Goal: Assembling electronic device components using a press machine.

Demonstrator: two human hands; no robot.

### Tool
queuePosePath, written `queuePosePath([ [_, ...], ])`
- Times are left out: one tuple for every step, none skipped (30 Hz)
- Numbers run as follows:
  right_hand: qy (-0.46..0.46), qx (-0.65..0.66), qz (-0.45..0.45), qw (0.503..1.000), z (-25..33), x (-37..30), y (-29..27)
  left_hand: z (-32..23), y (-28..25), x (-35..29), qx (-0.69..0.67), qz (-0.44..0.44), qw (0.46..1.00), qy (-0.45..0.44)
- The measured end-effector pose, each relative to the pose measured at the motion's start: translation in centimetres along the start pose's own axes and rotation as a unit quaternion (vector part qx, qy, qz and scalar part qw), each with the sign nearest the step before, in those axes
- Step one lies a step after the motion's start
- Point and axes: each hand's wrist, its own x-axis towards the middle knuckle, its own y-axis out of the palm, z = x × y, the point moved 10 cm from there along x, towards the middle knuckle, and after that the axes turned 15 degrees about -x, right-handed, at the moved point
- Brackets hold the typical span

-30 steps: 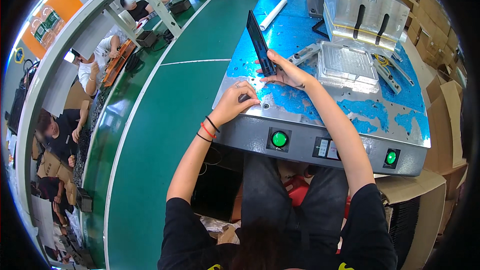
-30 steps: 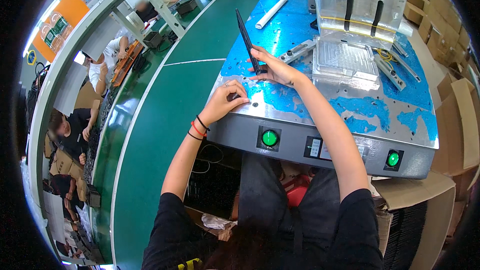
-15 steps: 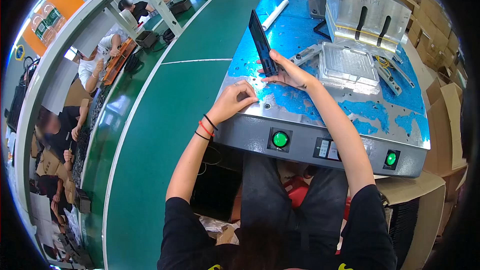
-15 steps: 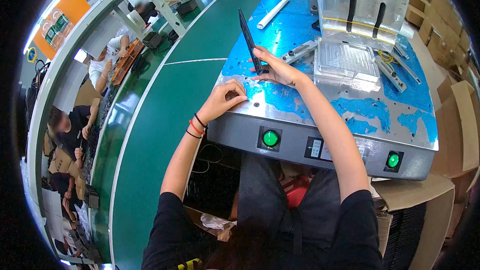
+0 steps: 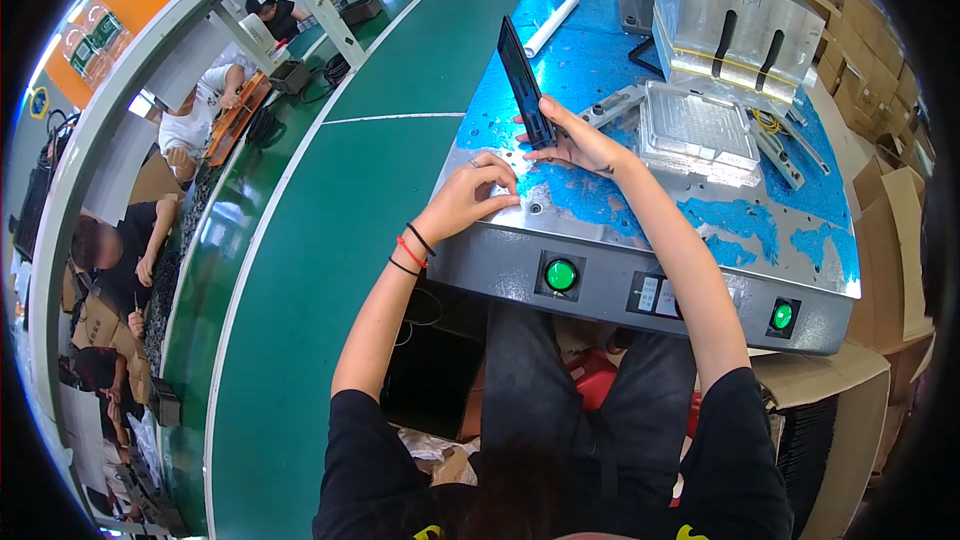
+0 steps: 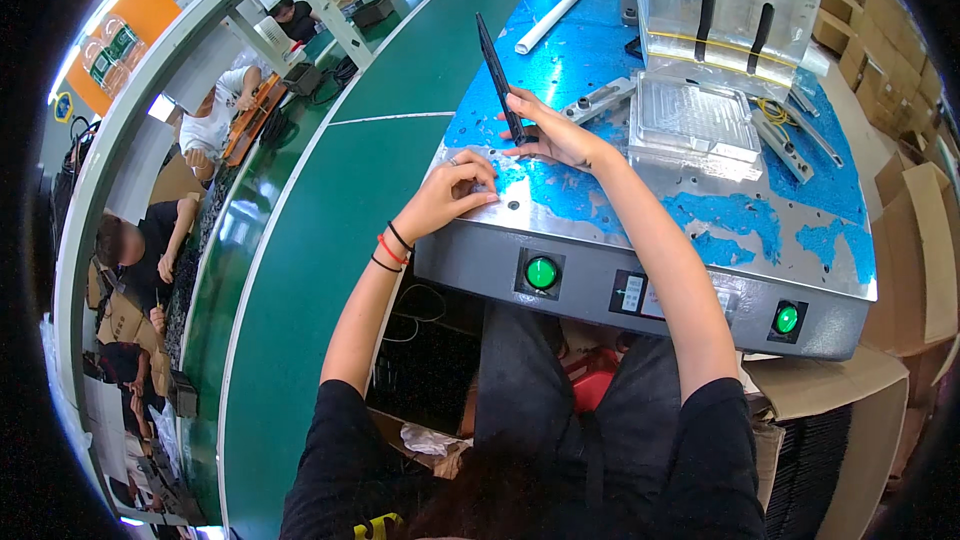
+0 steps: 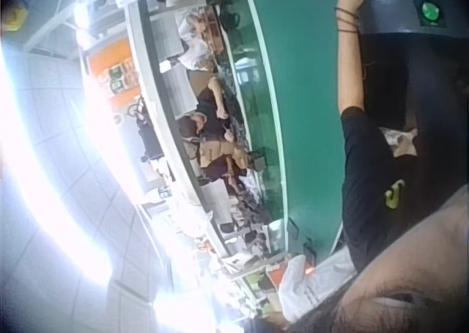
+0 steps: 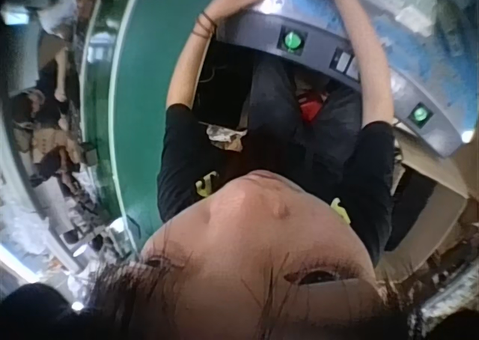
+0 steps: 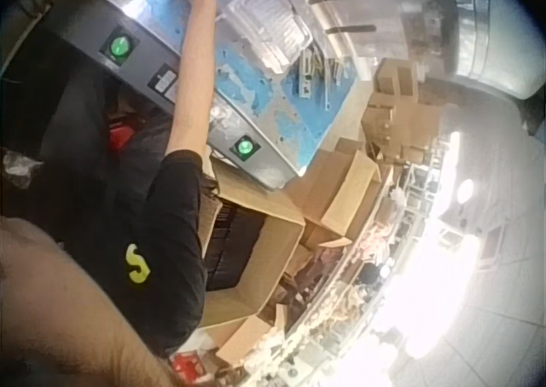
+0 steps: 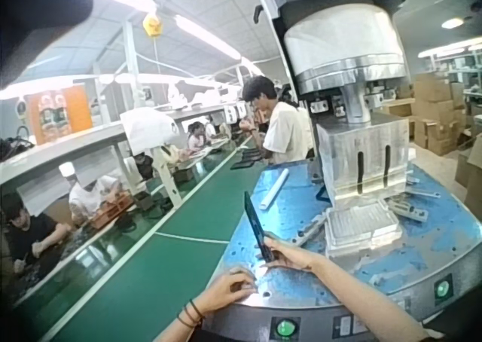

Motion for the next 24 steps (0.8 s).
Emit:
queuePosePath([
  [0.013,-0.002,0.001,1.0,-0.2,0.0,0.0,0.2,0.0,0.0,-0.005,-0.007,1.0,-0.002],
  [0.027,-0.002,-0.005,1.0,-0.5,0.0,-0.2,0.4,0.0,0.0,-0.012,-0.01,1.0,-0.007],
  [0.027,-0.004,0.002,1.0,-0.5,0.1,-0.1,0.5,-0.1,0.0,-0.011,-0.015,1.0,-0.004],
  [0.01,-0.004,0.002,1.0,-0.2,0.2,0.0,0.8,0.1,0.0,-0.004,-0.01,1.0,-0.01],
  [0.004,-0.005,-0.01,1.0,-0.2,0.2,-0.2,1.1,0.2,0.0,0.003,-0.005,1.0,-0.021],
  [-0.007,-0.002,0.001,1.0,-0.1,0.2,0.0,1.1,0.2,0.0,0.003,-0.002,1.0,-0.017],
  [0.001,0.005,0.0,1.0,-0.3,0.2,-0.1,0.8,0.3,0.0,0.005,0.003,1.0,-0.001],
  [0.018,0.011,-0.012,1.0,-0.6,0.3,-0.3,0.5,0.3,0.0,0.007,0.008,1.0,0.016],
  [0.007,0.011,-0.001,1.0,-0.4,0.3,-0.2,0.5,0.2,0.0,0.008,0.008,1.0,0.017],
  [0.004,0.003,0.001,1.0,-0.4,0.3,-0.1,0.7,0.4,-0.1,0.004,0.021,1.0,0.01],
  [0.006,-0.007,-0.006,1.0,-0.4,0.3,-0.3,0.7,0.6,-0.1,0.0,0.032,0.999,0.008],
  [0.003,-0.004,0.003,1.0,-0.4,0.2,-0.1,0.9,0.6,-0.1,-0.003,0.034,0.999,0.001],
  [0.002,0.0,0.007,1.0,-0.4,0.2,0.0,0.7,0.6,-0.1,-0.006,0.034,0.999,0.006],
  [0.008,0.001,0.001,1.0,-0.4,0.3,-0.2,0.6,0.6,0.0,-0.007,0.033,0.999,0.01],
  [-0.002,0.002,0.012,1.0,-0.2,0.3,0.0,0.5,0.6,0.0,-0.007,0.034,0.999,0.014],
  [0.002,0.001,0.008,1.0,-0.3,0.2,-0.1,0.6,0.5,0.0,-0.013,0.028,0.999,0.012],
  [0.013,-0.001,-0.004,1.0,-0.5,0.2,-0.3,0.6,0.5,-0.1,-0.02,0.023,0.999,0.009],
  [0.01,0.001,0.004,1.0,-0.5,0.2,-0.1,0.7,0.5,-0.1,-0.022,0.023,0.999,0.007],
  [0.012,-0.002,0.005,1.0,-0.5,0.2,-0.1,0.8,0.5,-0.1,-0.018,0.023,1.0,0.0],
  [0.016,-0.007,-0.003,1.0,-0.6,0.3,-0.2,0.7,0.4,-0.1,-0.007,0.02,1.0,0.005],
  [0.007,-0.006,0.006,1.0,-0.4,0.3,-0.1,0.9,0.5,-0.1,-0.01,0.023,1.0,-0.004],
  [0.006,-0.004,0.009,1.0,-0.4,0.4,0.0,1.0,0.4,-0.1,-0.018,0.016,1.0,-0.01],
  [0.016,-0.003,-0.001,1.0,-0.6,0.4,-0.2,1.2,0.3,-0.1,-0.028,0.008,0.999,-0.016],
  [0.009,-0.002,0.012,1.0,-0.5,0.3,0.1,1.2,0.2,-0.1,-0.03,0.007,0.999,-0.017],
])
